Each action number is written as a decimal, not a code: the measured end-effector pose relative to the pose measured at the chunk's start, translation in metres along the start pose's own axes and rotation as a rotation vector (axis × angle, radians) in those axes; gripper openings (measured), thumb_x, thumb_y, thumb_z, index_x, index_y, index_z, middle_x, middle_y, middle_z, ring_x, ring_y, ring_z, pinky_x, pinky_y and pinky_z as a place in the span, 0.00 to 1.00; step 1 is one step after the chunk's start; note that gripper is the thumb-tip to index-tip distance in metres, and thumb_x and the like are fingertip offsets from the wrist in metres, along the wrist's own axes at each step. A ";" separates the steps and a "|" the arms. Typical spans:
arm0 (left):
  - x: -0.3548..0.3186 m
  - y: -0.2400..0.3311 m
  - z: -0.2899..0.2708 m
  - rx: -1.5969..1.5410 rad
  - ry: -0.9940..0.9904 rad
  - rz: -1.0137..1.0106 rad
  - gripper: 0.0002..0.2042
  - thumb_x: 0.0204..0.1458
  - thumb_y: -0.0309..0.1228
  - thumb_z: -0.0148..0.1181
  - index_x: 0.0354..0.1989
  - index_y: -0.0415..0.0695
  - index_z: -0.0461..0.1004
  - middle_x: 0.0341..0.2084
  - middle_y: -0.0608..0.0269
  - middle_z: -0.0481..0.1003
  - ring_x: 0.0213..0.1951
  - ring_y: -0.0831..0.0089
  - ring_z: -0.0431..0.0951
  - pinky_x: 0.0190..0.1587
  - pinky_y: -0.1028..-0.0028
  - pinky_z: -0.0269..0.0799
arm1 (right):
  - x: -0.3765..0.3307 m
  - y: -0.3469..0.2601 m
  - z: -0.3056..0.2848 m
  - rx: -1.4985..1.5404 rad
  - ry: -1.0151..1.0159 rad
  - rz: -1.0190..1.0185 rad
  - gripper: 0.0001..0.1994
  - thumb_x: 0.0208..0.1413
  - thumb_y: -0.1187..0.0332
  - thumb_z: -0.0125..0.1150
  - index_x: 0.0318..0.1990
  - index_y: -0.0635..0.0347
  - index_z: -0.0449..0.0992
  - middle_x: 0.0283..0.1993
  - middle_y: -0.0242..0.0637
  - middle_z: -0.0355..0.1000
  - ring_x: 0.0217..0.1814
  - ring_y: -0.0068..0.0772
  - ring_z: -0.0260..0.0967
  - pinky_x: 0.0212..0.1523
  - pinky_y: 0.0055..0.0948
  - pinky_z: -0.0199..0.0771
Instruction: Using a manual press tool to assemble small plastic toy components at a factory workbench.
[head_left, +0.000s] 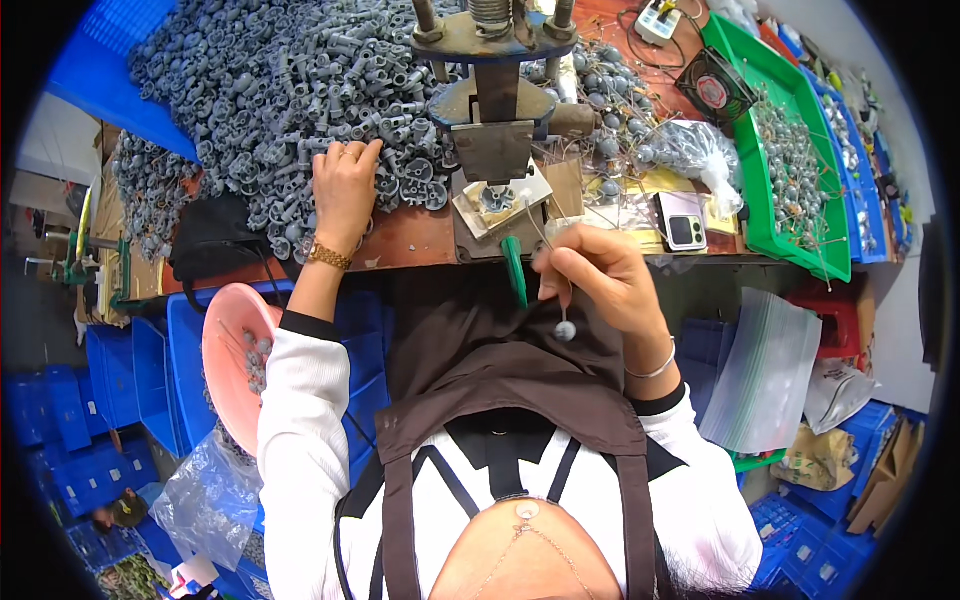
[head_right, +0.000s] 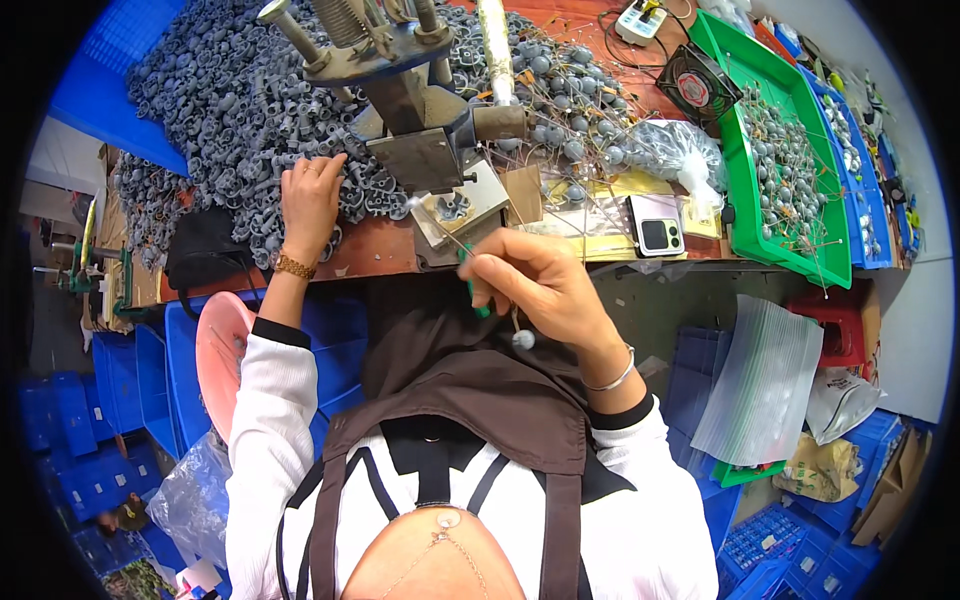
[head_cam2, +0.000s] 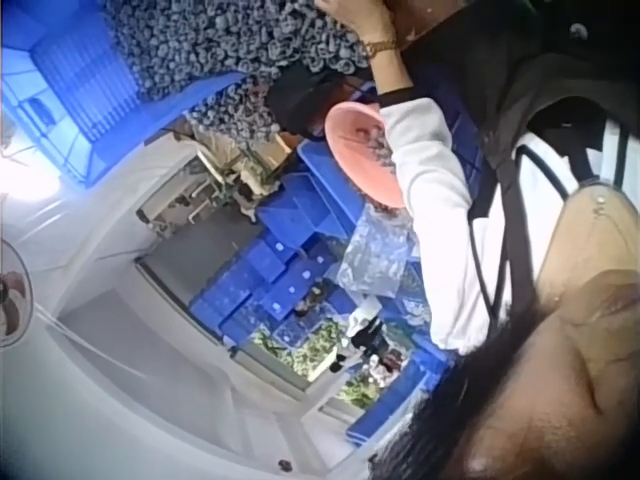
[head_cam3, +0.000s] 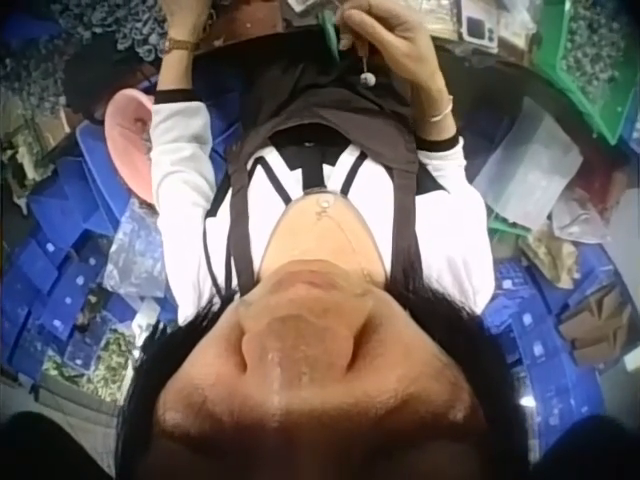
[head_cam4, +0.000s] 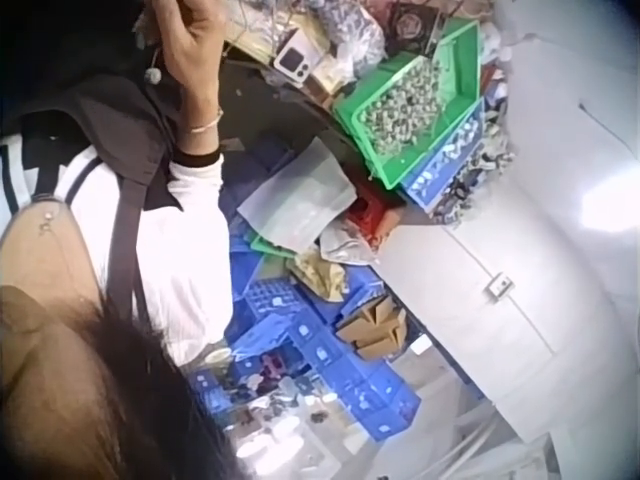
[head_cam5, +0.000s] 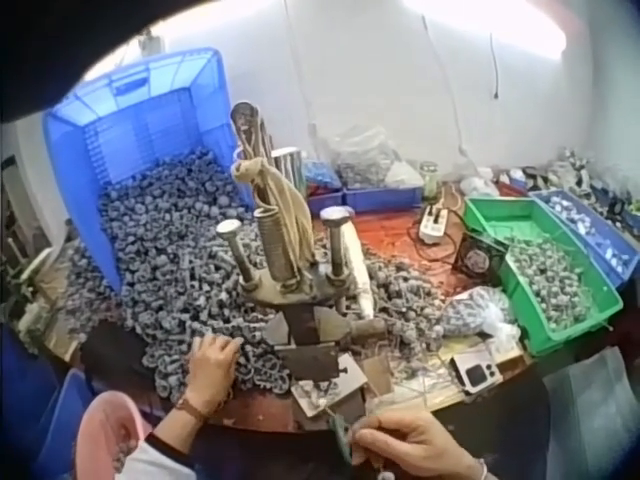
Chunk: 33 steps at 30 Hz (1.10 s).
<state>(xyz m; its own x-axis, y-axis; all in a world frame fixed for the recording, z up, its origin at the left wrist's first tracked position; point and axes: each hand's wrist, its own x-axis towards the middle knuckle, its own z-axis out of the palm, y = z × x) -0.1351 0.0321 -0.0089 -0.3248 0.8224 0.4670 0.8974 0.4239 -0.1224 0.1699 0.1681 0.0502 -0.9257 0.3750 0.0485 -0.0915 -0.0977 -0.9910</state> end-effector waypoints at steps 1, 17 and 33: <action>0.000 0.000 0.002 -0.001 0.000 0.002 0.15 0.46 0.26 0.60 0.45 0.47 0.75 0.36 0.66 0.74 0.41 0.67 0.70 0.43 0.69 0.63 | 0.004 0.003 0.004 0.062 0.007 0.006 0.08 0.62 0.73 0.49 0.40 0.68 0.73 0.27 0.33 0.73 0.21 0.15 0.68 0.19 0.11 0.61; -0.010 0.061 -0.041 -1.766 0.092 -0.524 0.13 0.56 0.24 0.56 0.49 0.38 0.72 0.44 0.61 0.76 0.37 0.79 0.73 0.41 0.79 0.69 | 0.038 0.044 0.037 -0.470 0.364 -0.308 0.11 0.50 0.74 0.63 0.20 0.68 0.70 0.14 0.30 0.63 0.16 0.14 0.54 0.18 0.21 0.53; -0.026 0.093 -0.053 -1.638 0.093 -0.191 0.17 0.56 0.17 0.51 0.55 0.35 0.66 0.48 0.56 0.73 0.50 0.73 0.73 0.53 0.75 0.67 | 0.033 0.026 0.040 -0.383 0.289 -0.271 0.11 0.49 0.75 0.61 0.19 0.65 0.68 0.15 0.23 0.63 0.18 0.09 0.55 0.17 0.18 0.52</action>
<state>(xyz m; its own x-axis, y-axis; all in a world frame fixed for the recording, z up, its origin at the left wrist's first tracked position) -0.0280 0.0303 0.0140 -0.4970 0.7591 0.4205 0.2099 -0.3650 0.9070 0.1221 0.1413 0.0306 -0.7440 0.5833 0.3259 -0.1228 0.3600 -0.9248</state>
